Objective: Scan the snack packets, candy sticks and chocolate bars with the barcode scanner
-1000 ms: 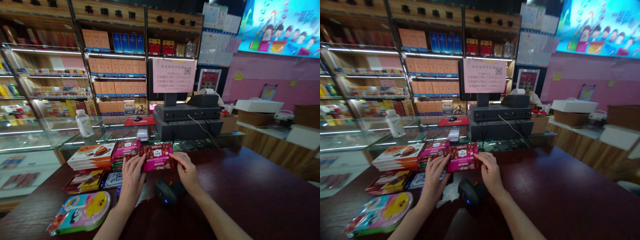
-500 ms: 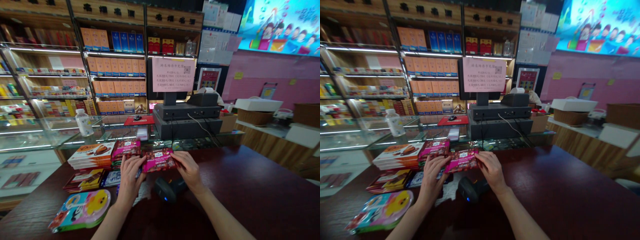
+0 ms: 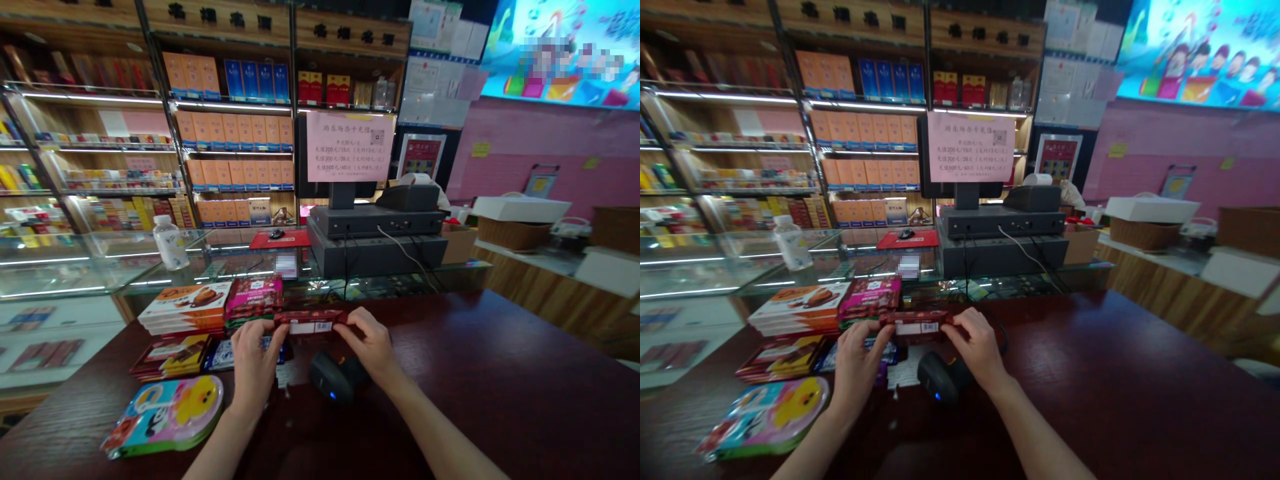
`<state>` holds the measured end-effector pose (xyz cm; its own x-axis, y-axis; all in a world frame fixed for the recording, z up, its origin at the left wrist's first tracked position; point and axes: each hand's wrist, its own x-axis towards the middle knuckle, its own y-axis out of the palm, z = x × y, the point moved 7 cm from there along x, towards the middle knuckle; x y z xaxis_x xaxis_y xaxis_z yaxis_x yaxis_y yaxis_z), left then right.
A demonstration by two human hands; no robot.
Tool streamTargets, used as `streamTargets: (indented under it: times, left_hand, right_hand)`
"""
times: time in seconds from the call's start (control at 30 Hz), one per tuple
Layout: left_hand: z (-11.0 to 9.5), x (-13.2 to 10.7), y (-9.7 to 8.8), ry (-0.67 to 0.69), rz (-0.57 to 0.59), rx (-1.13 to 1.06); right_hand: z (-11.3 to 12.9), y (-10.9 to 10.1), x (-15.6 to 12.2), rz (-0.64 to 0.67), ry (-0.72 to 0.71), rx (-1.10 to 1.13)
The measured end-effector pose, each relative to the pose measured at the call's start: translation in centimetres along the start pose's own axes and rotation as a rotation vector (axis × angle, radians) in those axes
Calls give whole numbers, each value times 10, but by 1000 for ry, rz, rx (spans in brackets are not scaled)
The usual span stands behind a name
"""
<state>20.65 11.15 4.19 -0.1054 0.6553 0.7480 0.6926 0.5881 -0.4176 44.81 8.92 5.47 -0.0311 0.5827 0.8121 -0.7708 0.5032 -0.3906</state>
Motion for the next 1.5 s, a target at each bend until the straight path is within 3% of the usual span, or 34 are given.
streamTargets:
  times: [0.2, 0.37, 0.67, 0.83, 1.07, 1.33, 1.5]
  left_hand:
    - [6, 0, 10, -86, 88, -58]
    - [2, -2, 24, 32, 241, -51]
    - [-13, -10, 24, 228, 184, 83]
    - [-18, -8, 21, 289, 199, 150]
    - [-33, -5, 11, 386, 220, 330]
    - [-32, -2, 7, 341, 255, 425]
    - [-31, -3, 4, 340, 205, 389]
  right_hand:
    - [-12, 6, -1, 11, 263, 167]
    - [-30, 11, -8, 20, 481, 275]
    - [-34, 14, -10, -29, 602, 441]
    - [-28, 18, -10, 5, 608, 492]
    - [-22, 17, -9, 88, 490, 332]
    - [-12, 22, -9, 146, 407, 294]
    - [-15, 23, -9, 152, 428, 310]
